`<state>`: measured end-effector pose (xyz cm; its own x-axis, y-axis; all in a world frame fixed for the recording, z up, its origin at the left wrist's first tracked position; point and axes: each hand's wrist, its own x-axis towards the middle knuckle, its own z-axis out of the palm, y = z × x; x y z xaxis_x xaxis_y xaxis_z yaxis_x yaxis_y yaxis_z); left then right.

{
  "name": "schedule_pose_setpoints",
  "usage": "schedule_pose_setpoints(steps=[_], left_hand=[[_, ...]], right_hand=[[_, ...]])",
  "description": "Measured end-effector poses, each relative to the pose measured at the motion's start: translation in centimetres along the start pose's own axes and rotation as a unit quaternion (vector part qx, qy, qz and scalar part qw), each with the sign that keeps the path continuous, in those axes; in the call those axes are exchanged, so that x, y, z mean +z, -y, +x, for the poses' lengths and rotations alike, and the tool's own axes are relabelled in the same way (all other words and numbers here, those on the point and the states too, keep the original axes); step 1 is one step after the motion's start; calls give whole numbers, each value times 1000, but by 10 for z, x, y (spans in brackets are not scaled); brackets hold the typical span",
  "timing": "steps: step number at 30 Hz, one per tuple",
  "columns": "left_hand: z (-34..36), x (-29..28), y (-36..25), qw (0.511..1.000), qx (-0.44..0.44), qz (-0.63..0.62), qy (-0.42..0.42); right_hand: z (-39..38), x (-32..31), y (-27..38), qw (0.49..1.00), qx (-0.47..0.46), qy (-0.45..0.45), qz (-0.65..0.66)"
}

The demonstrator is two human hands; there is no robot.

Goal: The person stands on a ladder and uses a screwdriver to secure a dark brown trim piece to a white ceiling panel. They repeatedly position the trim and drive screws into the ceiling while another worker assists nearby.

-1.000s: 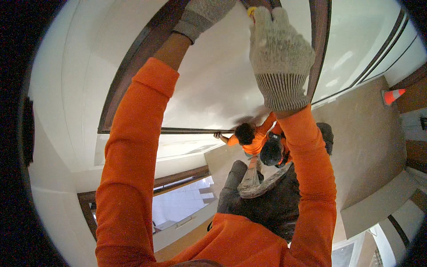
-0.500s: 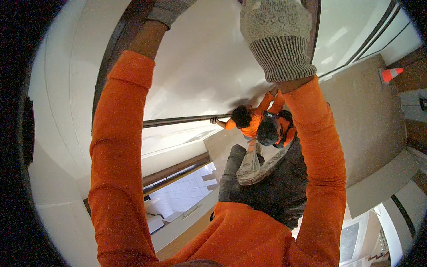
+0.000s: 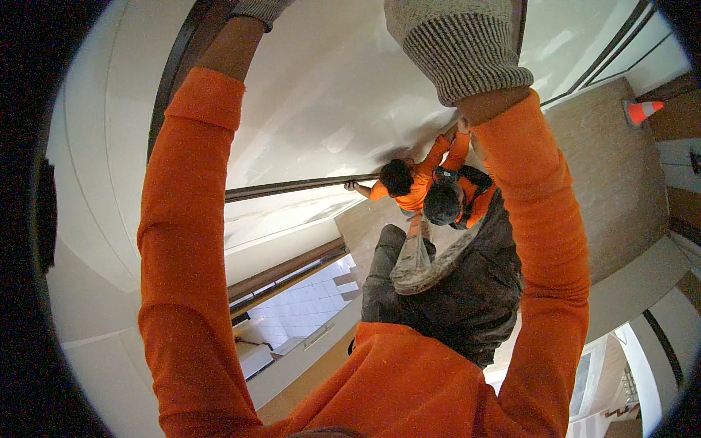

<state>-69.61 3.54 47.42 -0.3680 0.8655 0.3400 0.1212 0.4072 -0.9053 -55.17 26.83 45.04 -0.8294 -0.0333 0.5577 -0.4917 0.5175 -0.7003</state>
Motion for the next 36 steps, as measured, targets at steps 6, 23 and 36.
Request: schedule_pose_setpoints(steps=[6,23,36], left_hand=[[-1,-9,4,998,7,-7,-59],[-3,1,5,998,-3,-56,-3],[1,-2,0,999,-3,-44,-22]], right_hand=[[12,14,-6,976,-42,15,-212],[17,12,-21,994,-75,-53,-60],[9,11,-9,995,54,1,-84]])
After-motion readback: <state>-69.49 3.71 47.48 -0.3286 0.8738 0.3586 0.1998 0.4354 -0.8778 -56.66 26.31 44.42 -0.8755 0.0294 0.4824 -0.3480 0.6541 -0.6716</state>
